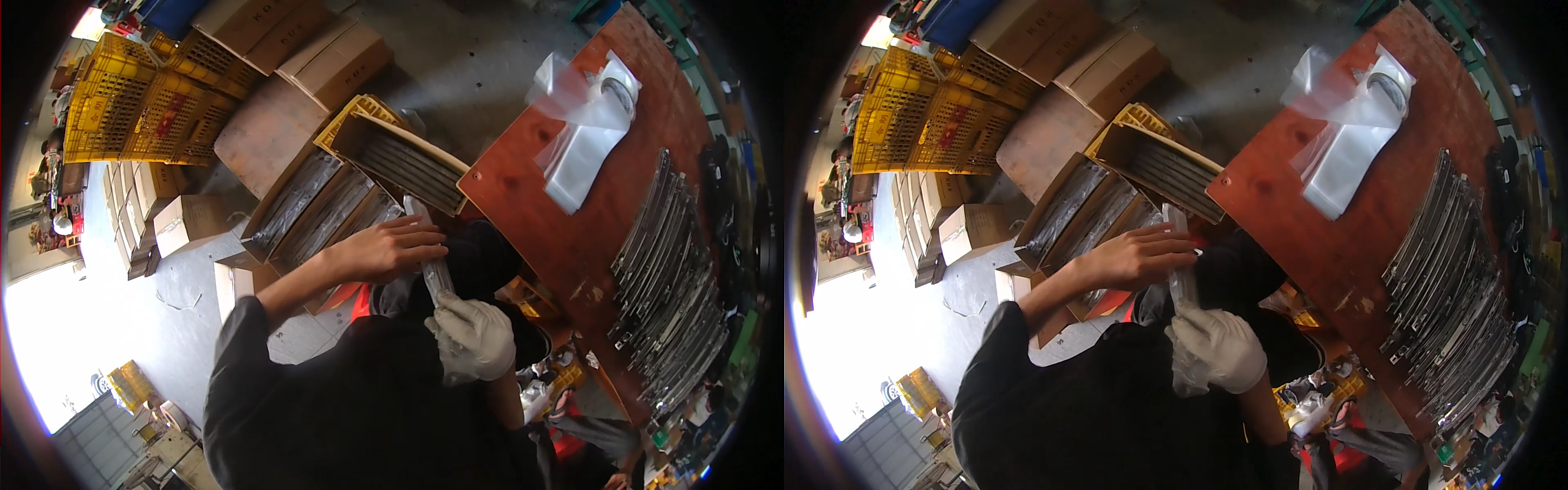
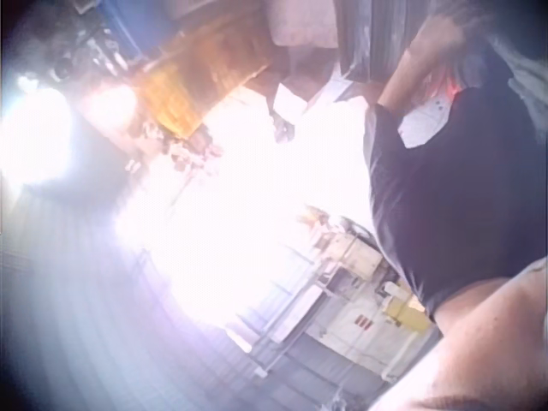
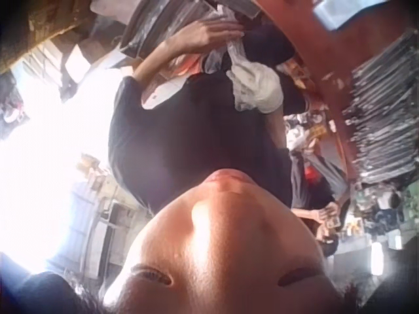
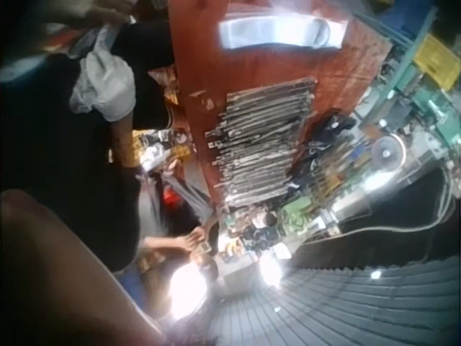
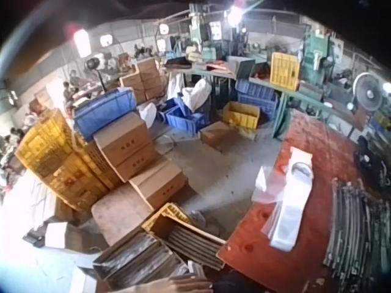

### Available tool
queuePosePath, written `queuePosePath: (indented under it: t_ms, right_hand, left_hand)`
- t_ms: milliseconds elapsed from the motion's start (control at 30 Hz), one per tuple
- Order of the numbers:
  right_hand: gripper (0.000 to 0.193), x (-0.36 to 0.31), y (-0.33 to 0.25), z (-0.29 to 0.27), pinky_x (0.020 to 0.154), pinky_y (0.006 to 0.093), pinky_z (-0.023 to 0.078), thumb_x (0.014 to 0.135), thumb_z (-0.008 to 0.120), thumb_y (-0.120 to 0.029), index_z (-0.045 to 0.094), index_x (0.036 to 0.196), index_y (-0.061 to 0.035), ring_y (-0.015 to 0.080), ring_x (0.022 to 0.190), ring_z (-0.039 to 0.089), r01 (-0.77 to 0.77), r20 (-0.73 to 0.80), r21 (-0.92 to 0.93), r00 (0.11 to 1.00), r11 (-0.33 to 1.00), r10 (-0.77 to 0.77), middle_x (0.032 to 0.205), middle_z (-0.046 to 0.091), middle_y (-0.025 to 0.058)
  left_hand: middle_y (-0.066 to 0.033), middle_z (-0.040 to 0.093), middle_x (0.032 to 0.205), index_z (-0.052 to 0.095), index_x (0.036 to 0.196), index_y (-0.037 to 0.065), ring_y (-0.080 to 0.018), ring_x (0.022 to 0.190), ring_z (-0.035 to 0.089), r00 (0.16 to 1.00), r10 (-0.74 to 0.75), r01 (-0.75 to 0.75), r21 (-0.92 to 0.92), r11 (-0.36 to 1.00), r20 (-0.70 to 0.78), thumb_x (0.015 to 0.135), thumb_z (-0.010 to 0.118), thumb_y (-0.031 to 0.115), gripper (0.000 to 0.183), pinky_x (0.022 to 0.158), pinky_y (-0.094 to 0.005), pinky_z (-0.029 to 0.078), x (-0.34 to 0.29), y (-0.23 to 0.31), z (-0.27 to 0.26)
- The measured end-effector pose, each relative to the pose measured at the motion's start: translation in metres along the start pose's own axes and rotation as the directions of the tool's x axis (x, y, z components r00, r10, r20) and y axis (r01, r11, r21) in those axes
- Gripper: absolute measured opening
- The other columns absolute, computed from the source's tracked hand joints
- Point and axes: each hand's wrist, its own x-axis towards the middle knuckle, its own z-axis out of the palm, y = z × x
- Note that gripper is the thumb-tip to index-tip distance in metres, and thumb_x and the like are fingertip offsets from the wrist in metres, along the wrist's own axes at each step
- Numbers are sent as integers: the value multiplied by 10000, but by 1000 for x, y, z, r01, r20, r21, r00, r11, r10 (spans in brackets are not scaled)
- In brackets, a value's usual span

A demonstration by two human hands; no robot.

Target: Sorting metal drawer slides and placing them into plastic sleeves and cardboard boxes.

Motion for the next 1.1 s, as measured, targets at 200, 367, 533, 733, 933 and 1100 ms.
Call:
queuePosePath:
  t_ms: [200,367,533,733,933,1100]
  right_hand:
    - [355,33,41,9,702,369,583,666,870,-74,687,970,-57,299,824,707,-5,-31,-65,999,998,3,1061,707,157]
    - [387,23,44,-28,842,410,543,759,816,-86,675,1117,-37,336,971,678,-383,-53,-5,923,924,382,1108,695,150]
    - [290,-8,28,-59,882,392,542,818,756,-45,680,1096,-6,326,989,690,-652,-172,-59,752,756,636,1074,709,164]
    - [273,-32,18,-71,887,376,536,846,747,-55,680,1101,14,323,989,693,-783,-211,-57,616,619,759,1062,712,176]
    - [282,-43,15,-81,885,369,535,842,752,-63,685,1104,17,313,994,697,-829,-261,-26,545,559,796,1063,714,180]
    - [275,-34,22,-114,852,351,549,850,752,-89,697,1096,21,279,938,719,-824,-417,75,487,562,768,1022,726,177]
  left_hand:
    - [-173,645,1071,602,1075,-25,-313,1024,655,979,159,-171,90,981,127,862,625,99,247,890,-421,564,19,-72,-12]
    - [-169,646,872,587,1012,-7,-335,858,679,890,-120,-11,284,959,439,806,648,96,238,729,-436,567,12,-185,-2]
    - [-149,686,845,658,893,60,-355,842,688,815,-56,-136,283,949,577,690,724,56,214,708,-454,549,21,-240,30]
    - [-134,708,972,717,861,78,-337,962,695,617,-175,-152,334,930,768,766,686,78,100,829,-419,564,37,-257,84]
    - [-140,715,951,728,900,73,-317,939,706,779,-114,-160,370,915,617,817,643,81,119,787,-427,573,24,-300,128]
    - [-196,708,962,741,915,63,-362,1002,679,653,-347,82,394,916,673,788,637,108,171,839,-450,559,-29,-336,120]
